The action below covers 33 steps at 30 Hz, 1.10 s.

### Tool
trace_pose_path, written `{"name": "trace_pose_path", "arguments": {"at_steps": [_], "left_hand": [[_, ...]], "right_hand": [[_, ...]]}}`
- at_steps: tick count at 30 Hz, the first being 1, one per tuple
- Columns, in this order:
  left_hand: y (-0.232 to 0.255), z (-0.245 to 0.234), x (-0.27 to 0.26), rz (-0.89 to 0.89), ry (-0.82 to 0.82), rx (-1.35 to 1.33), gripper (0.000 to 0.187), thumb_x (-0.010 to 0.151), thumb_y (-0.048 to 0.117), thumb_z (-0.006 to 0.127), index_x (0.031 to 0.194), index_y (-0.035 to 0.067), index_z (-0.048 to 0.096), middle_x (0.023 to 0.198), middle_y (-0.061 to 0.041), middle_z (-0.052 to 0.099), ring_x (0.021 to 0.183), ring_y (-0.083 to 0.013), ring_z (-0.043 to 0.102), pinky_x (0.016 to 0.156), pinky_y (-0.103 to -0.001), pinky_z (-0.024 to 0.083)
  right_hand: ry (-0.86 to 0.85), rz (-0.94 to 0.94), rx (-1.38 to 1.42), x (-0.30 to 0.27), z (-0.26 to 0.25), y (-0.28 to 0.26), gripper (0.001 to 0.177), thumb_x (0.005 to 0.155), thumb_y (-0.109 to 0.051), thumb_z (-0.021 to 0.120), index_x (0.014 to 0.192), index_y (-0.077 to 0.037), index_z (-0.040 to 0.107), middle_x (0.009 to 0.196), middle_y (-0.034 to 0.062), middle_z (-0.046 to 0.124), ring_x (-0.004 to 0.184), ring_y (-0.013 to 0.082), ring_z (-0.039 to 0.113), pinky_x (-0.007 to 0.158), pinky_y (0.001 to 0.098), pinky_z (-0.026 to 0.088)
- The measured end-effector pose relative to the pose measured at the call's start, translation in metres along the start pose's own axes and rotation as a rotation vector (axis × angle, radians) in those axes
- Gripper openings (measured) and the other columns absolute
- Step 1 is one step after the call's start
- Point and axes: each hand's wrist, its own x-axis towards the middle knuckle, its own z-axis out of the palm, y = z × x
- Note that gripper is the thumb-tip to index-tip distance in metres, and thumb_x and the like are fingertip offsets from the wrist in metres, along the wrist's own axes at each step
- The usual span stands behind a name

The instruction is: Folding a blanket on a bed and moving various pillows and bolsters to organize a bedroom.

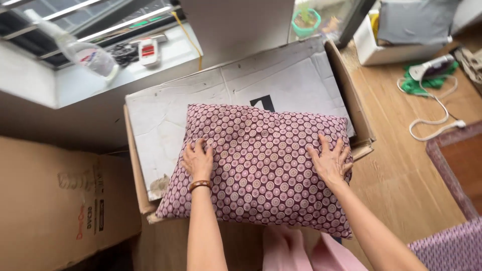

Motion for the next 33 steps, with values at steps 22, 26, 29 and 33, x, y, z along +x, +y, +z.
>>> {"name": "trace_pose_path", "arguments": {"at_steps": [22, 26, 29, 33], "left_hand": [[-0.028, -0.002, 0.042, -0.238, -0.018, -0.148, 0.112, 0.060, 0.078, 0.080, 0.144, 0.009, 0.051, 0.121, -0.019, 0.071, 0.112, -0.0381, 0.066, 0.097, -0.052, 0.050], [0.010, -0.042, 0.027, -0.063, 0.186, -0.390, 0.083, 0.072, 0.060, 0.087, 0.127, 0.003, 0.062, 0.113, -0.016, 0.074, 0.100, -0.0328, 0.070, 0.091, -0.045, 0.053], [0.053, -0.074, 0.018, 0.110, 0.265, -0.570, 0.068, 0.081, 0.046, 0.092, 0.123, -0.001, 0.065, 0.112, -0.015, 0.074, 0.098, -0.0291, 0.069, 0.090, -0.039, 0.053], [0.128, -0.085, -0.004, 0.300, 0.245, -0.710, 0.064, 0.087, 0.036, 0.094, 0.129, -0.002, 0.064, 0.117, -0.015, 0.073, 0.100, -0.0287, 0.067, 0.094, -0.037, 0.051]], "right_hand": [[0.548, -0.087, 0.135, 0.007, 0.027, 0.022, 0.034, 0.094, -0.039, 0.073, 0.100, -0.012, 0.053, 0.095, 0.0092, 0.062, 0.096, 0.0311, 0.060, 0.080, 0.0457, 0.046], [0.588, -0.009, 0.470, -0.034, -0.026, 0.008, 0.036, 0.095, -0.037, 0.072, 0.100, -0.008, 0.051, 0.082, 0.0092, 0.063, 0.075, 0.0283, 0.062, 0.067, 0.0451, 0.048], [0.698, 0.002, 0.631, -0.071, -0.080, 0.011, 0.037, 0.095, -0.038, 0.072, 0.096, -0.008, 0.051, 0.076, 0.0063, 0.061, 0.068, 0.0230, 0.059, 0.063, 0.0397, 0.049], [0.866, 0.063, 0.736, -0.112, -0.144, 0.053, 0.037, 0.095, -0.037, 0.074, 0.094, -0.008, 0.051, 0.069, 0.0022, 0.052, 0.063, 0.0141, 0.047, 0.057, 0.0317, 0.045]]}}
